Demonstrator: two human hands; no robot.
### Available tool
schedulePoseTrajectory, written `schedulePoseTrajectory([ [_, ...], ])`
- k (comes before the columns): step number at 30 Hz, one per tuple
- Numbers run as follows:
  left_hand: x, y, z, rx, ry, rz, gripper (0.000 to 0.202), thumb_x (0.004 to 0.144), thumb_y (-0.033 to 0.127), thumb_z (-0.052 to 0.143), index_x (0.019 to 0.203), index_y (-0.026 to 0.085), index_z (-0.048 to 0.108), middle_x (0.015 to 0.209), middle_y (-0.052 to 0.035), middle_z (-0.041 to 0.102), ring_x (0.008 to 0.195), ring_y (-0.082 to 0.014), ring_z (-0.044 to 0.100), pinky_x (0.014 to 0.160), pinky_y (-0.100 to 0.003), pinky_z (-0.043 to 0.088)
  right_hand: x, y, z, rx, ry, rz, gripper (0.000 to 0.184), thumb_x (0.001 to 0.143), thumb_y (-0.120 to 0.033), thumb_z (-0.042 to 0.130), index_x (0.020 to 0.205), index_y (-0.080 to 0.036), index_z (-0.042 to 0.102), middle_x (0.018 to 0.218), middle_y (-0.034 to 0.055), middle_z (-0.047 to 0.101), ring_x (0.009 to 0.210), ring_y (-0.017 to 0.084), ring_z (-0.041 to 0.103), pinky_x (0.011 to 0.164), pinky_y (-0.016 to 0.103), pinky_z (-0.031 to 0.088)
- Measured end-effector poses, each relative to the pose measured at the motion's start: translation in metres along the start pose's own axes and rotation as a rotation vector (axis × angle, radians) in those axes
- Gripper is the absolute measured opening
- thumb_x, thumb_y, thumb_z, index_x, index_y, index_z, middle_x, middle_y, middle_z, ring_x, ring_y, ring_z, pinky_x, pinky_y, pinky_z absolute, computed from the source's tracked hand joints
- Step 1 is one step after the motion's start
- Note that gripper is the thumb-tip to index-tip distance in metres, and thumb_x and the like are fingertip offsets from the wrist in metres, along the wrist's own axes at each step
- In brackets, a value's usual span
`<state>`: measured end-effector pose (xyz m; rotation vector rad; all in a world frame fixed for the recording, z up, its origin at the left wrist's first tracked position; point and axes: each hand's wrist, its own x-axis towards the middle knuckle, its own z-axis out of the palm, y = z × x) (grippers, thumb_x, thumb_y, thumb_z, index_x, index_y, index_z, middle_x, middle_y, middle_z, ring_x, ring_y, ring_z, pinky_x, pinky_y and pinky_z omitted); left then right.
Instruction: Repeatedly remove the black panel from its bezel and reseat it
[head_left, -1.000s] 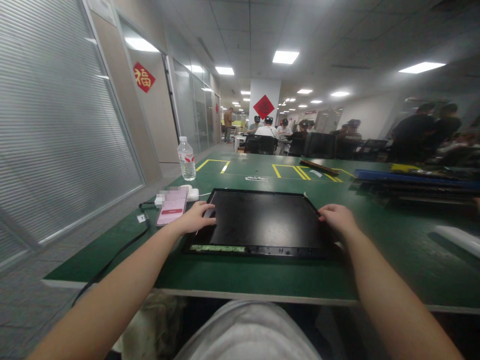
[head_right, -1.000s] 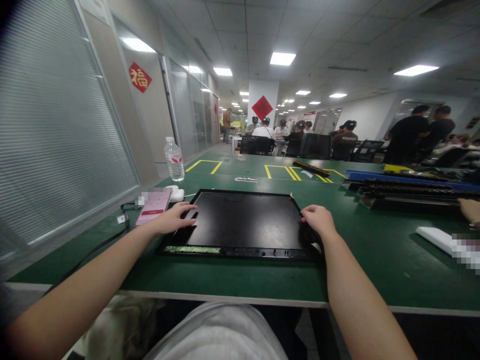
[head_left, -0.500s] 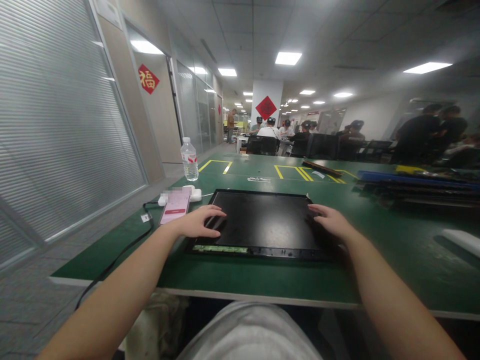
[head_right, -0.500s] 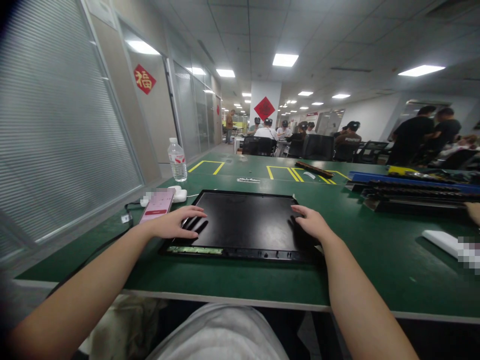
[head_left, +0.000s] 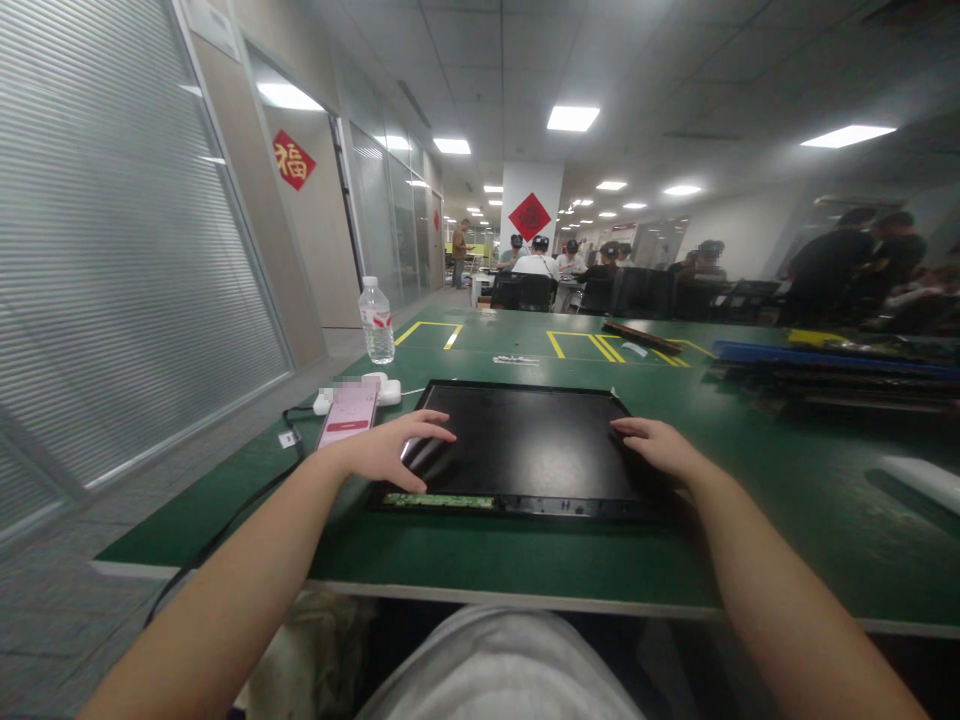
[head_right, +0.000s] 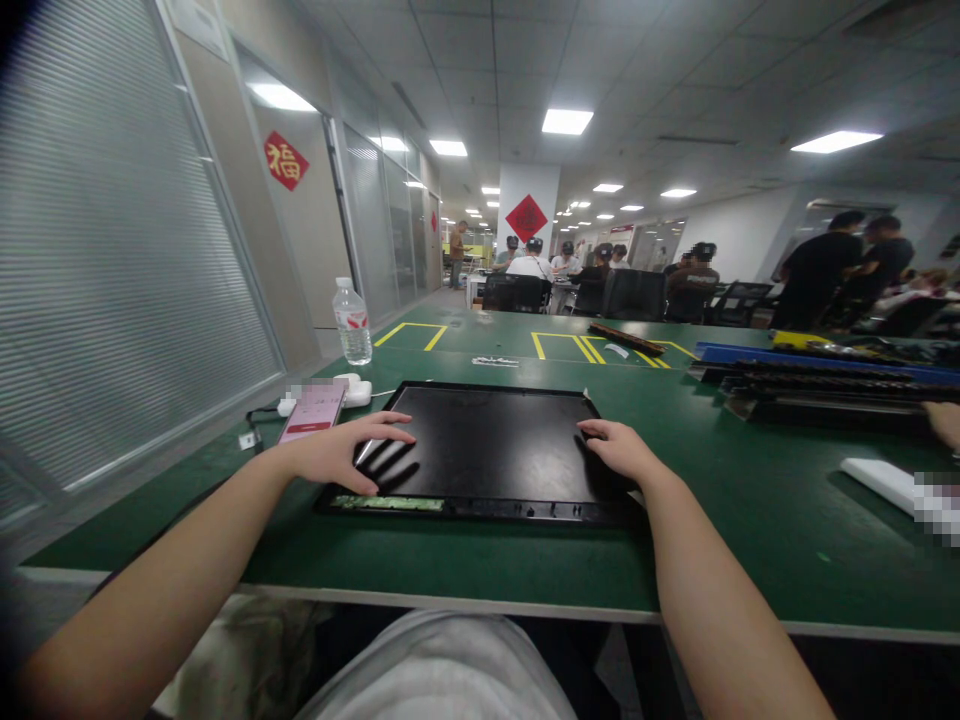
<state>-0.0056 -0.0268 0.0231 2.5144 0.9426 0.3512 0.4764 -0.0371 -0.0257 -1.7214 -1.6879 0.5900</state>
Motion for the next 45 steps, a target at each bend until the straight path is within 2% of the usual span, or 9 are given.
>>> schedulePoseTrajectory([
  [7,0.0,0.003,0.0,0.009,0.042,0.037,0.073,0.06,0.037,0.086,0.13,0.031,0.064,0.156,-0.0089,0.038,0.141,-0.0354,0.039,0.115,-0.046,0.031,0.0,-0.001,0.0,-0.024,-0.002,0.01,0.038,0.076,-0.01,0.058,0.109,-0.022,0.074,0.118,0.0055,0.072,0.114,0.02,0.065,0.108,0.033,0.042],
  [15,0.001,0.005,0.002,0.041,0.039,0.07,0.072,0.061,0.027,0.084,0.13,0.029,0.064,0.157,-0.0094,0.037,0.142,-0.0342,0.038,0.116,-0.043,0.031,0.0,-0.002,0.0,-0.038,0.004,-0.003,0.035,0.077,-0.012,0.058,0.107,-0.021,0.075,0.116,0.0062,0.073,0.111,0.02,0.066,0.106,0.033,0.043],
  [22,0.0,0.005,0.002,0.045,0.027,0.059,0.071,0.062,0.031,0.084,0.13,0.027,0.063,0.157,-0.0105,0.037,0.142,-0.0346,0.038,0.116,-0.043,0.031,0.003,0.004,0.0,-0.077,-0.018,0.002,0.036,0.079,-0.015,0.058,0.111,-0.02,0.073,0.119,0.0067,0.071,0.112,0.021,0.065,0.106,0.033,0.043],
  [26,0.003,-0.004,0.006,0.058,0.056,-0.035,0.065,0.068,0.05,0.079,0.127,0.027,0.065,0.153,-0.0107,0.043,0.137,-0.0346,0.044,0.114,-0.043,0.035,0.001,0.001,-0.001,-0.089,0.013,0.005,0.035,0.079,-0.016,0.057,0.109,-0.021,0.074,0.116,0.0049,0.073,0.111,0.02,0.066,0.104,0.031,0.043],
  [29,0.009,-0.011,0.015,0.154,0.191,-0.163,0.059,0.075,0.056,0.069,0.122,0.021,0.068,0.145,-0.0153,0.05,0.134,-0.0354,0.047,0.112,-0.045,0.036,-0.003,-0.009,-0.004,-0.124,0.078,0.026,0.032,0.08,-0.017,0.056,0.106,-0.021,0.075,0.112,0.0043,0.074,0.106,0.02,0.067,0.101,0.03,0.046],
  [32,0.017,-0.016,0.023,0.289,0.277,-0.303,0.056,0.082,0.05,0.059,0.124,0.014,0.067,0.139,-0.0192,0.053,0.129,-0.0365,0.051,0.111,-0.047,0.037,-0.006,-0.017,-0.01,-0.226,0.162,0.09,0.031,0.08,-0.019,0.057,0.105,-0.02,0.076,0.11,0.0054,0.074,0.102,0.022,0.068,0.095,0.03,0.048],
  [36,0.024,-0.019,0.027,0.372,0.307,-0.461,0.051,0.087,0.038,0.052,0.127,0.009,0.065,0.135,-0.022,0.057,0.124,-0.0351,0.055,0.109,-0.045,0.039,-0.005,-0.015,-0.017,-0.33,0.208,0.256,0.035,0.079,-0.019,0.056,0.107,-0.018,0.077,0.107,0.0085,0.075,0.098,0.025,0.068,0.083,0.03,0.051],
  [39,0.026,-0.019,0.026,0.371,0.29,-0.493,0.046,0.087,0.035,0.052,0.121,0.008,0.068,0.127,-0.0219,0.062,0.119,-0.0329,0.059,0.105,-0.04,0.042,-0.003,-0.008,-0.018,-0.36,0.175,0.309,0.033,0.077,-0.021,0.058,0.104,-0.019,0.078,0.106,0.0086,0.075,0.097,0.026,0.069,0.08,0.03,0.051],
  [45,0.028,-0.023,0.025,0.406,0.263,-0.523,0.04,0.086,0.021,0.05,0.117,0.01,0.071,0.125,-0.0193,0.067,0.12,-0.0309,0.061,0.105,-0.036,0.042,0.0,0.004,-0.013,-0.319,0.091,0.279,0.033,0.073,-0.02,0.06,0.1,-0.019,0.079,0.105,0.0086,0.075,0.096,0.024,0.069,0.081,0.028,0.05],
])
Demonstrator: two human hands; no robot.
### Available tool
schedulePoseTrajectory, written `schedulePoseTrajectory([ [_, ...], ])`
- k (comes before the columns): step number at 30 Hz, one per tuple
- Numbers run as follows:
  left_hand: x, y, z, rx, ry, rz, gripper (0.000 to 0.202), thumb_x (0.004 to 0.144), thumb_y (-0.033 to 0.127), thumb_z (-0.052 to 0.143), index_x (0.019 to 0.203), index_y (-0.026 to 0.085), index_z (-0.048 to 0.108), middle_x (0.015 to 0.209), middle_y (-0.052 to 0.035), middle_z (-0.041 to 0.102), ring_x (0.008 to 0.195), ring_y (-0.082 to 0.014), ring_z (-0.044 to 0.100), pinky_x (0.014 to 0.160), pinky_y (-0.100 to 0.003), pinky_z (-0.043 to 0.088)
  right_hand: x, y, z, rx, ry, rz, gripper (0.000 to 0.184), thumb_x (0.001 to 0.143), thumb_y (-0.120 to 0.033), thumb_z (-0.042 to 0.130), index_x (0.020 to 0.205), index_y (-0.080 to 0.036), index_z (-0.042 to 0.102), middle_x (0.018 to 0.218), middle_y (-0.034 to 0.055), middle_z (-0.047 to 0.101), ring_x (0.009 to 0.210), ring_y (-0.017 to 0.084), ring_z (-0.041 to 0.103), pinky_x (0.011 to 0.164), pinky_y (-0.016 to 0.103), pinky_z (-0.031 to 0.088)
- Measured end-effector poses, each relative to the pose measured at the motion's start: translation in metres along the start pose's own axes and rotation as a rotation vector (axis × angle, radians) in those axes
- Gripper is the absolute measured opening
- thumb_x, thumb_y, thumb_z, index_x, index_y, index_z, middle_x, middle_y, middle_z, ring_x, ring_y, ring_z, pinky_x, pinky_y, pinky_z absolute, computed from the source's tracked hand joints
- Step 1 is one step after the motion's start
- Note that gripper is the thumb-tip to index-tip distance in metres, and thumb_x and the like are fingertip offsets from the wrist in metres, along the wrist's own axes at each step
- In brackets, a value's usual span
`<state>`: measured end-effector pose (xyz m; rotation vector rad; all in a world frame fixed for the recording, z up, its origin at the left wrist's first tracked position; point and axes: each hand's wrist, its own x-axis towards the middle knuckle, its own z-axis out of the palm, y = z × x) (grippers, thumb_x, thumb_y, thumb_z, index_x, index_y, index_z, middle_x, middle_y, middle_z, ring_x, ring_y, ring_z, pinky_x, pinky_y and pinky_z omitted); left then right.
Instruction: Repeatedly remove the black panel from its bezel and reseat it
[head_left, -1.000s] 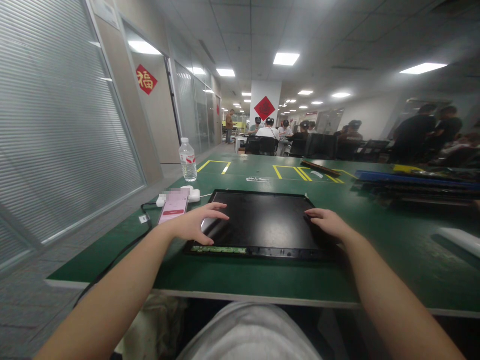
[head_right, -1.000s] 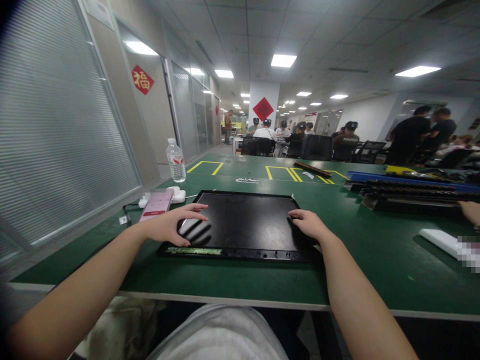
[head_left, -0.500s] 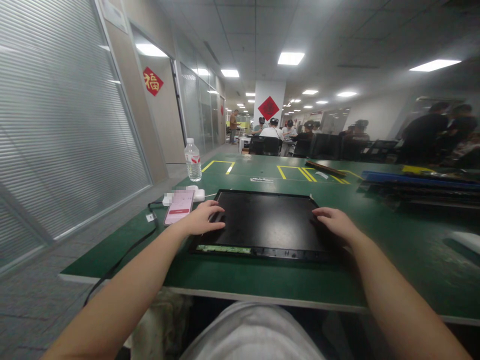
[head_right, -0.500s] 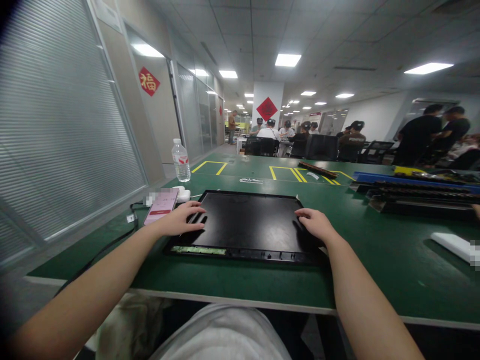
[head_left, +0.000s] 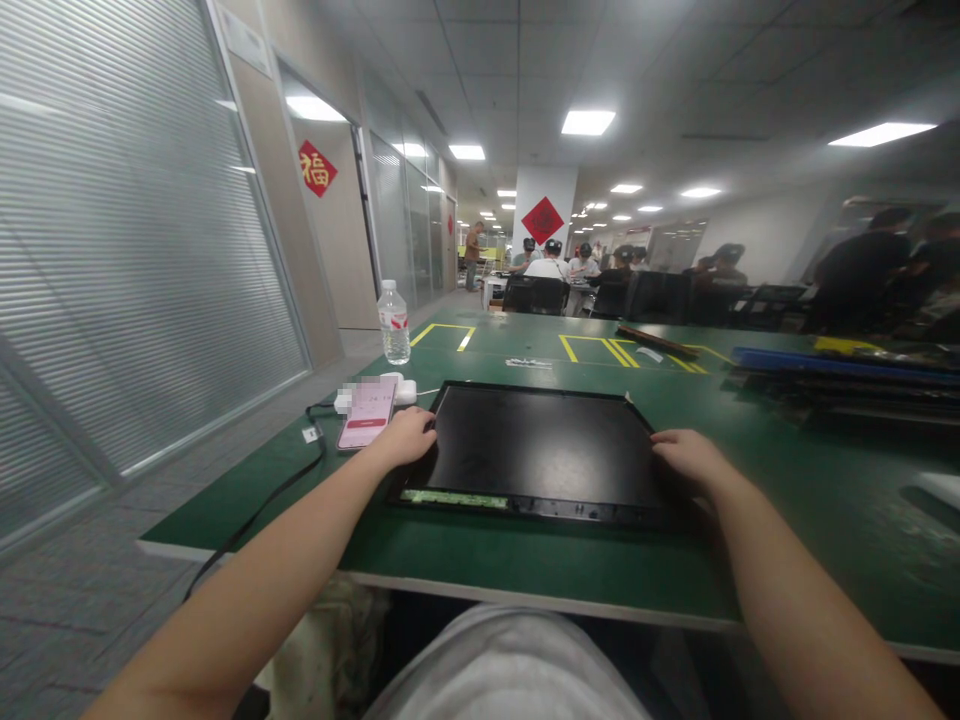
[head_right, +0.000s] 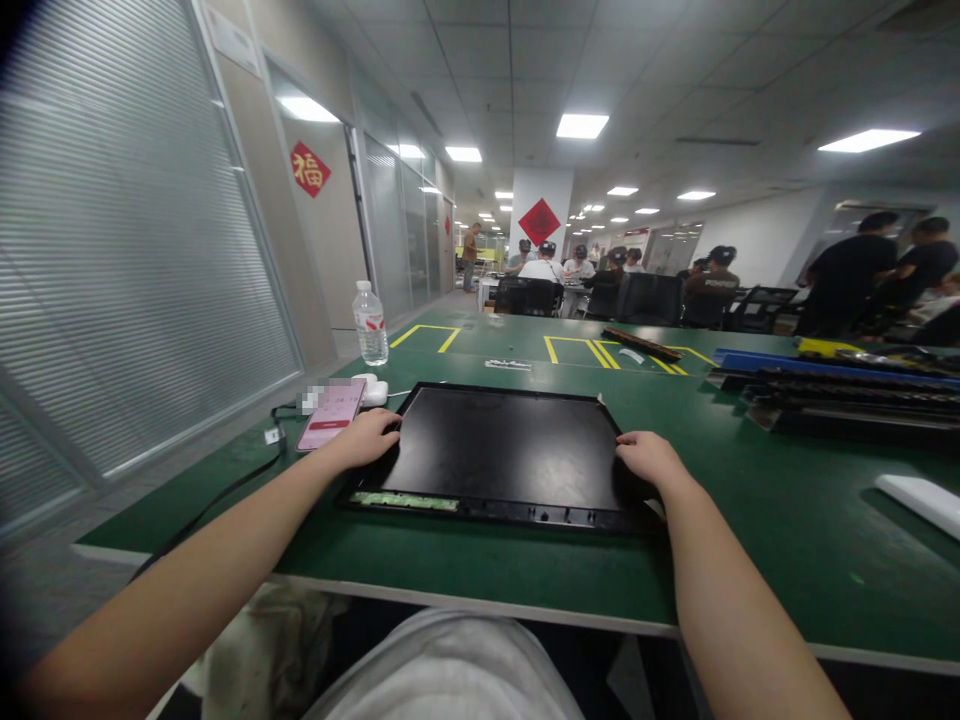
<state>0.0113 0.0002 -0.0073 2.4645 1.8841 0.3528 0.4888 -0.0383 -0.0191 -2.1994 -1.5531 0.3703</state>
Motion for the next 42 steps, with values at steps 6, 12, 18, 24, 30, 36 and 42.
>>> schedulePoseTrajectory([
  [6,0.001,-0.002,-0.002,0.024,-0.03,0.033,0.049,0.082,0.007,0.044,0.125,0.01,0.068,0.13,-0.0178,0.066,0.122,-0.0283,0.06,0.107,-0.034,0.041,0.005,0.009,0.005,0.036,-0.018,0.006,0.04,0.067,-0.009,0.058,0.099,-0.019,0.079,0.101,0.0088,0.076,0.091,0.023,0.07,0.077,0.026,0.051],
  [12,-0.001,-0.002,-0.008,0.025,-0.068,0.059,0.051,0.083,0.008,0.045,0.131,0.008,0.064,0.133,-0.0187,0.063,0.124,-0.0288,0.058,0.109,-0.035,0.039,0.008,0.016,0.007,0.056,0.021,-0.016,0.037,0.065,-0.009,0.063,0.096,-0.02,0.079,0.093,0.0093,0.076,0.087,0.024,0.07,0.075,0.028,0.052],
  [18,-0.001,-0.004,-0.011,0.011,-0.099,0.086,0.053,0.084,0.008,0.045,0.133,0.007,0.062,0.137,-0.0184,0.061,0.127,-0.027,0.056,0.11,-0.032,0.037,0.006,0.012,0.006,0.062,-0.027,0.029,0.036,0.069,-0.01,0.06,0.098,-0.018,0.078,0.097,0.0098,0.076,0.085,0.023,0.071,0.073,0.027,0.052],
  [24,0.001,-0.006,-0.005,-0.022,-0.054,0.051,0.051,0.083,0.01,0.046,0.131,0.009,0.064,0.135,-0.017,0.063,0.126,-0.027,0.057,0.111,-0.034,0.038,0.004,0.007,0.004,0.055,-0.032,0.066,0.04,0.069,-0.007,0.057,0.103,-0.017,0.076,0.101,0.0101,0.075,0.086,0.022,0.071,0.073,0.026,0.052],
  [30,0.002,-0.002,0.0,0.007,-0.005,0.033,0.052,0.08,0.006,0.046,0.127,0.01,0.067,0.133,-0.0155,0.065,0.128,-0.0275,0.057,0.111,-0.036,0.038,0.002,0.006,0.004,0.054,-0.015,0.075,0.045,0.067,-0.005,0.054,0.104,-0.018,0.076,0.101,0.0094,0.075,0.087,0.021,0.07,0.076,0.027,0.051],
  [36,-0.002,-0.001,-0.004,-0.08,-0.001,0.013,0.051,0.08,0.007,0.047,0.124,0.015,0.069,0.126,-0.0131,0.07,0.12,-0.0286,0.063,0.106,-0.035,0.043,0.004,0.005,0.005,0.04,0.023,0.041,0.032,0.07,-0.008,0.057,0.094,-0.019,0.076,0.097,0.0076,0.075,0.086,0.021,0.07,0.072,0.025,0.05],
  [42,-0.004,-0.001,-0.007,-0.168,0.012,-0.035,0.049,0.08,0.009,0.05,0.124,0.019,0.069,0.124,-0.0106,0.072,0.116,-0.0273,0.065,0.101,-0.034,0.047,-0.001,-0.004,0.002,-0.01,0.024,0.035,0.026,0.072,-0.012,0.061,0.093,-0.018,0.075,0.098,0.0081,0.075,0.087,0.021,0.069,0.071,0.025,0.049],
])
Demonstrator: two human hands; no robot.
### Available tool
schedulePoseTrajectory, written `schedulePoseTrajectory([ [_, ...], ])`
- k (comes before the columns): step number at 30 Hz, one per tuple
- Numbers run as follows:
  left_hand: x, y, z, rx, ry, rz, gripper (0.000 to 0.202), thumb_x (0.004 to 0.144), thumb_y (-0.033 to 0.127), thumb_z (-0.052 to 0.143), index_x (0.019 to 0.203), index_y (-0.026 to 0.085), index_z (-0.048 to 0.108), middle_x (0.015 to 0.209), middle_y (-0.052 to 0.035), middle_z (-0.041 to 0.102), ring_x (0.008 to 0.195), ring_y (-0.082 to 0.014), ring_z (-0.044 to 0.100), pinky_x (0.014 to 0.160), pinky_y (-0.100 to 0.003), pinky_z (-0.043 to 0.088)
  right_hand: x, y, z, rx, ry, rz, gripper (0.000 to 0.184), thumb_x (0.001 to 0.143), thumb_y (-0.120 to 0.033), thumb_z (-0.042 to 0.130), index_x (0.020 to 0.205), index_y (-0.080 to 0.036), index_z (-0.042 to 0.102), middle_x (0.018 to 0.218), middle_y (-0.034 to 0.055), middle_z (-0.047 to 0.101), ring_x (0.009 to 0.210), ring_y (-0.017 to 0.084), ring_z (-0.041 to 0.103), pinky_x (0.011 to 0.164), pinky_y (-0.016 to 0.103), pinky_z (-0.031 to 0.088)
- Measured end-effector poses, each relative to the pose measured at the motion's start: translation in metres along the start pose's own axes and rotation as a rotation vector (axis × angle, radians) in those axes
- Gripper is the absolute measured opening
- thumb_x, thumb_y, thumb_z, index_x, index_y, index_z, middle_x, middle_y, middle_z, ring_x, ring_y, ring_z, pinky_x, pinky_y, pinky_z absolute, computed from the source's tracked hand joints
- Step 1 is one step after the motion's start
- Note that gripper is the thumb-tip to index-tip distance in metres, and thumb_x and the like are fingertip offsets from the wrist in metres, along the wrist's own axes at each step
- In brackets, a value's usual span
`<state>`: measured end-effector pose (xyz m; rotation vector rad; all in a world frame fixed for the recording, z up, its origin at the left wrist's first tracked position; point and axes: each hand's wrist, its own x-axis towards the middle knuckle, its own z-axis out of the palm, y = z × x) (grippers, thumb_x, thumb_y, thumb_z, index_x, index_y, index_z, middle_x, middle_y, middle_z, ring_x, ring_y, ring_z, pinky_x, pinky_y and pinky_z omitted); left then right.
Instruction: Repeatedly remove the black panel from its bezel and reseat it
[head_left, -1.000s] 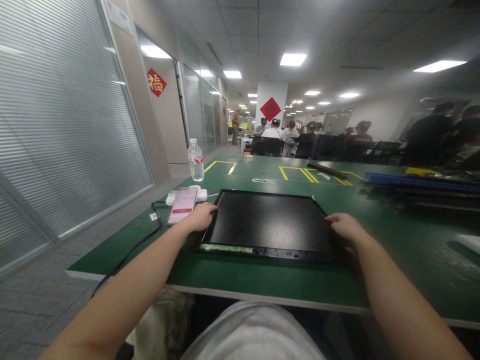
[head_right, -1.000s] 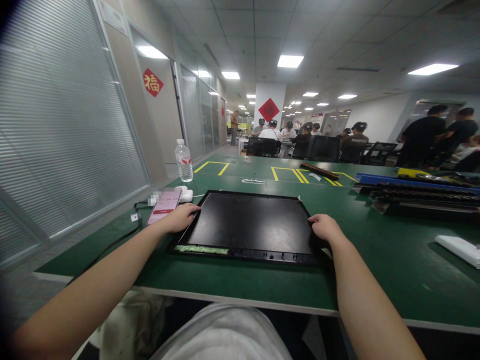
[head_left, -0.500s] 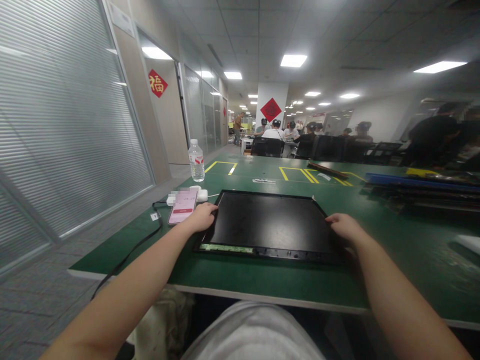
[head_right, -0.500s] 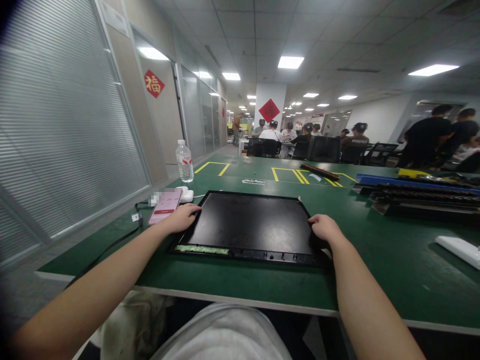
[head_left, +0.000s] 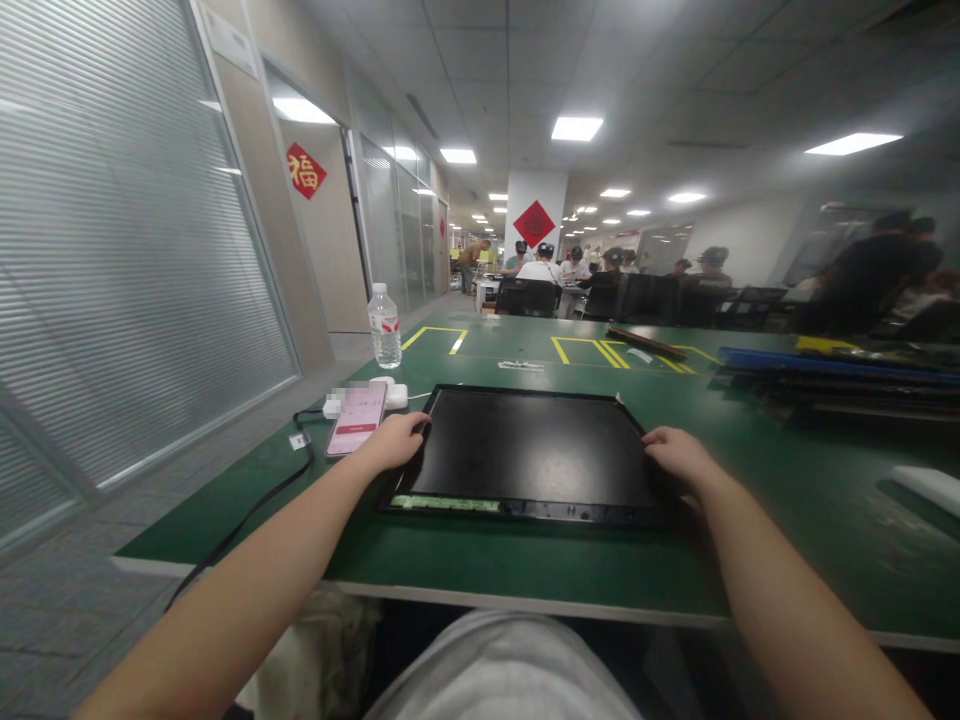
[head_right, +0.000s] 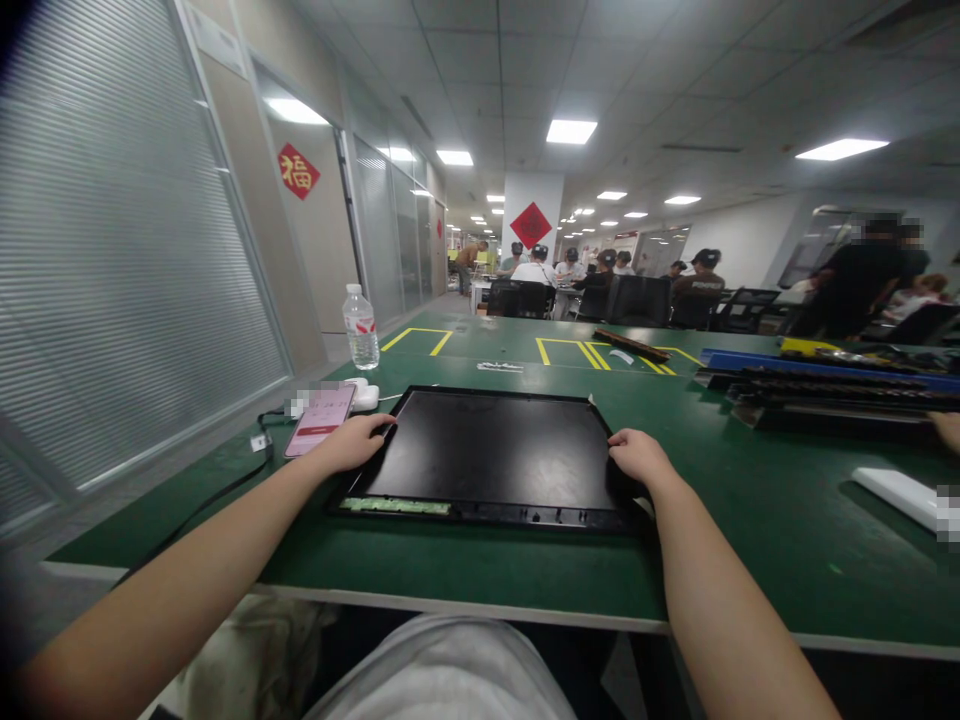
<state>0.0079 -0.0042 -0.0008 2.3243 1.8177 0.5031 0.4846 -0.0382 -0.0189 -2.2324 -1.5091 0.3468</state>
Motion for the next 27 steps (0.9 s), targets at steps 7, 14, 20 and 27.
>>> schedulePoseTrajectory([
  [7,0.0,-0.003,0.005,-0.113,0.064,-0.044,0.042,0.077,0.012,0.053,0.114,0.02,0.072,0.107,-0.0068,0.075,0.094,-0.025,0.07,0.086,-0.033,0.052,-0.002,-0.004,0.001,-0.063,0.03,-0.021,0.026,0.074,-0.013,0.061,0.094,-0.018,0.076,0.102,0.0079,0.074,0.094,0.021,0.068,0.077,0.025,0.048],
  [14,0.001,-0.002,0.006,-0.503,0.111,-0.1,0.045,0.067,0.005,0.053,0.106,0.018,0.07,0.1,-0.0056,0.077,0.085,-0.0234,0.072,0.075,-0.032,0.056,0.0,-0.002,0.005,-0.07,0.051,-0.041,0.022,0.076,-0.016,0.061,0.092,-0.019,0.076,0.101,0.0083,0.075,0.094,0.023,0.068,0.078,0.027,0.049],
  [20,-0.003,0.011,0.0,-1.003,0.082,-0.185,0.049,0.065,0.0,0.054,0.109,0.02,0.064,0.123,-0.0075,0.072,0.102,-0.0238,0.072,0.073,-0.031,0.061,0.0,0.0,0.004,-0.088,0.067,-0.023,0.02,0.076,-0.02,0.062,0.091,-0.019,0.076,0.1,0.0086,0.075,0.093,0.023,0.069,0.075,0.027,0.049],
  [27,-0.003,0.017,-0.002,-1.206,0.124,-0.361,0.034,0.072,0.002,0.061,0.102,0.018,0.065,0.114,-0.007,0.074,0.086,-0.0194,0.075,0.065,-0.027,0.061,0.0,0.001,0.003,-0.096,0.07,-0.004,0.02,0.076,-0.021,0.062,0.092,-0.02,0.075,0.102,0.0082,0.074,0.095,0.024,0.068,0.075,0.027,0.049],
])
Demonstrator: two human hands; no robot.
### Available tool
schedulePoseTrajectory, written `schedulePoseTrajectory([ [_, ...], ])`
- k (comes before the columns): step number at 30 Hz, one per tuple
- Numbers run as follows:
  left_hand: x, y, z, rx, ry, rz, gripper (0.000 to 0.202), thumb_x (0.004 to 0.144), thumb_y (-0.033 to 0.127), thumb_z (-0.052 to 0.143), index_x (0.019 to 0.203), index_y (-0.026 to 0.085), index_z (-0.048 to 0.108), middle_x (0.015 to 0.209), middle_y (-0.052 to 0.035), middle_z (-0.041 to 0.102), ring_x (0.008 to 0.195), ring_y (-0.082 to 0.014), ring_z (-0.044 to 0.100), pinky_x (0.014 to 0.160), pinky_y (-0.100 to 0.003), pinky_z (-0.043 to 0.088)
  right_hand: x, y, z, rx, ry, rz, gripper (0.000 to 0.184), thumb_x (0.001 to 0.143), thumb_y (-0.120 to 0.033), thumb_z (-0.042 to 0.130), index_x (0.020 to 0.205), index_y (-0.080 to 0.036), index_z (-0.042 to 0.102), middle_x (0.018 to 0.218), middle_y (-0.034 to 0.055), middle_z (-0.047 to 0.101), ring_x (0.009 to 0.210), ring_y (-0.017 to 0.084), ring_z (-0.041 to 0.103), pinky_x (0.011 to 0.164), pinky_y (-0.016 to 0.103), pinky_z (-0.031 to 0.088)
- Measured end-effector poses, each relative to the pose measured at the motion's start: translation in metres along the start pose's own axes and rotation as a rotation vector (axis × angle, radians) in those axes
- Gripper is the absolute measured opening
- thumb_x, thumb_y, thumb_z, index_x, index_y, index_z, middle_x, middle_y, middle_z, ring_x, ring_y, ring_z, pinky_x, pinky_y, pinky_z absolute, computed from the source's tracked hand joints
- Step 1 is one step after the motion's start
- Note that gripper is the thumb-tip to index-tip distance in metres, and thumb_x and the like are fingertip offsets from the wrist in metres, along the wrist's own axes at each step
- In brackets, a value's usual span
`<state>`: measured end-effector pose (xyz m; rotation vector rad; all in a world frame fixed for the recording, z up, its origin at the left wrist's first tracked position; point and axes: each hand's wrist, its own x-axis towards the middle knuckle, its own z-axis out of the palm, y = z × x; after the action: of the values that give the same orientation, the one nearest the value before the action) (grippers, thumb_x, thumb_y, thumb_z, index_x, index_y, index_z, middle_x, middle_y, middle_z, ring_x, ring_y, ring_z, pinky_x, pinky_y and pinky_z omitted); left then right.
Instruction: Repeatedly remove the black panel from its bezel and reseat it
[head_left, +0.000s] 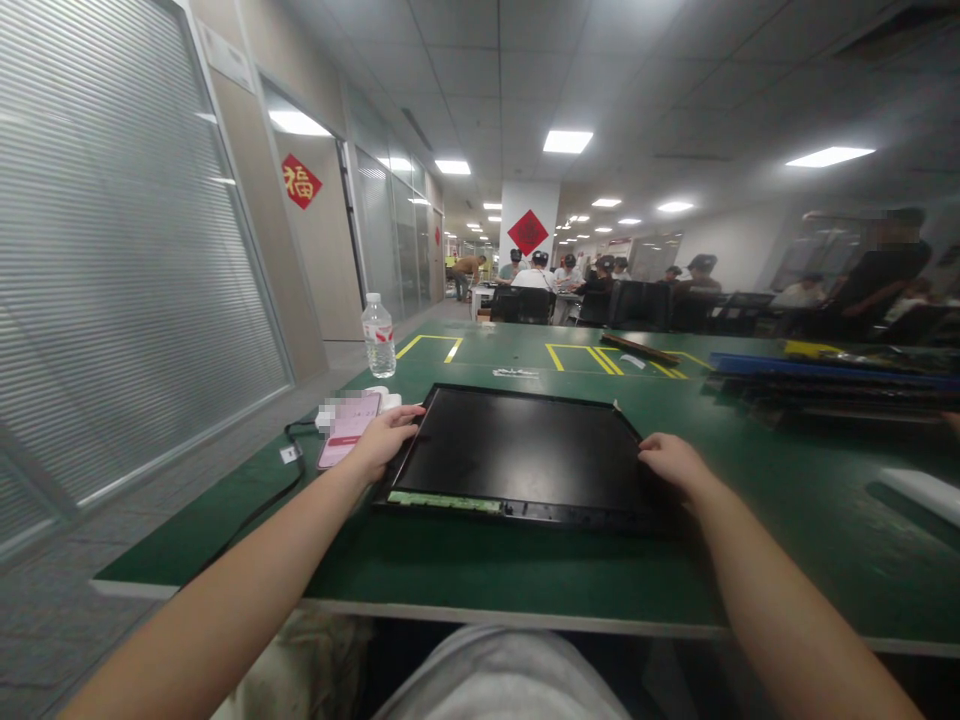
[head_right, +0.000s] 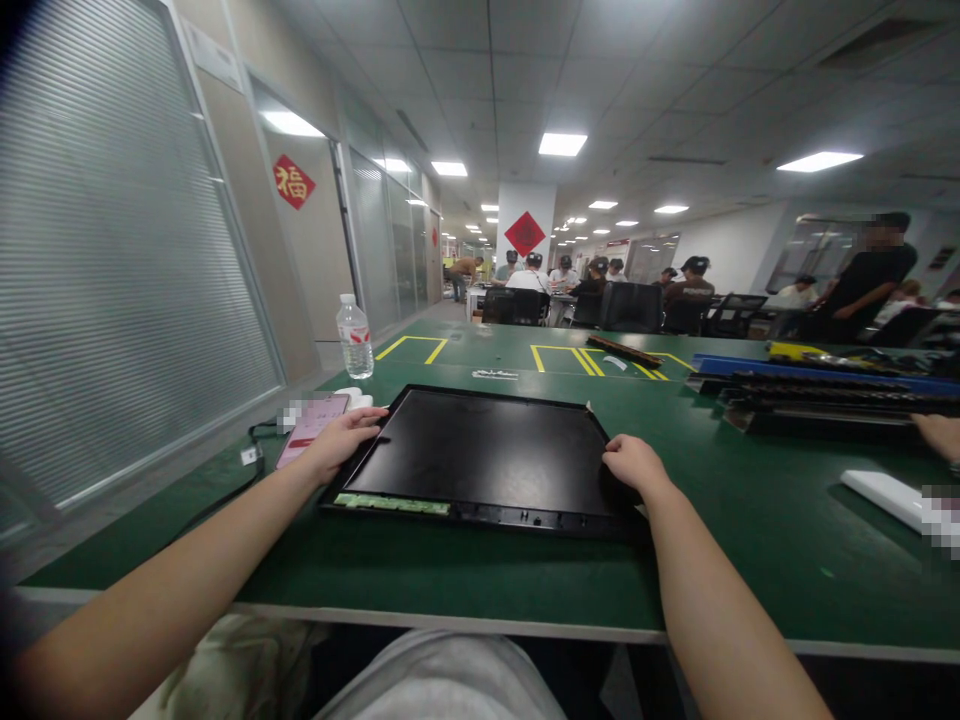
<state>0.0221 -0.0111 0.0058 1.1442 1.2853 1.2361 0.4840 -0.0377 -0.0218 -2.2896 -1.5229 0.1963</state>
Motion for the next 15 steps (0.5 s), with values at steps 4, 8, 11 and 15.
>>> schedulePoseTrajectory([
  [4,0.0049,-0.0015,-0.0011,-0.03,0.035,-0.021,0.029,0.076,0.003,0.062,0.1,0.018,0.066,0.105,-0.0063,0.076,0.078,-0.0174,0.074,0.062,-0.026,0.06,-0.0002,-0.0006,-0.0004,-0.005,-0.016,-0.006,0.022,0.077,-0.02,0.06,0.093,-0.019,0.075,0.103,0.0091,0.074,0.096,0.024,0.068,0.076,0.028,0.049],
  [8,0.0064,-0.0007,-0.0008,-0.072,0.032,-0.088,0.031,0.079,0.007,0.066,0.107,0.018,0.066,0.081,-0.0029,0.075,0.06,-0.0156,0.071,0.055,-0.026,0.057,-0.0008,-0.0008,-0.0007,-0.006,-0.012,-0.011,0.022,0.076,-0.02,0.06,0.092,-0.019,0.075,0.102,0.0086,0.074,0.095,0.023,0.068,0.076,0.028,0.049],
  [11,0.0052,0.0021,0.0012,-0.133,0.03,-0.162,0.038,0.083,0.007,0.063,0.12,0.017,0.061,0.063,0.0004,0.07,0.047,-0.0147,0.065,0.049,-0.025,0.054,-0.0015,-0.0017,-0.0014,-0.009,-0.012,-0.007,0.022,0.077,-0.02,0.06,0.093,-0.019,0.075,0.103,0.0084,0.074,0.096,0.024,0.068,0.076,0.028,0.049],
  [15,0.0042,0.0047,0.004,-0.219,0.039,-0.187,0.042,0.087,0.005,0.057,0.127,0.016,0.057,0.059,0.0006,0.069,0.044,-0.0142,0.064,0.045,-0.023,0.053,-0.0028,-0.0036,-0.0028,-0.006,-0.027,-0.006,0.023,0.078,-0.02,0.059,0.094,-0.018,0.075,0.103,0.0087,0.074,0.096,0.024,0.068,0.076,0.029,0.049],
])
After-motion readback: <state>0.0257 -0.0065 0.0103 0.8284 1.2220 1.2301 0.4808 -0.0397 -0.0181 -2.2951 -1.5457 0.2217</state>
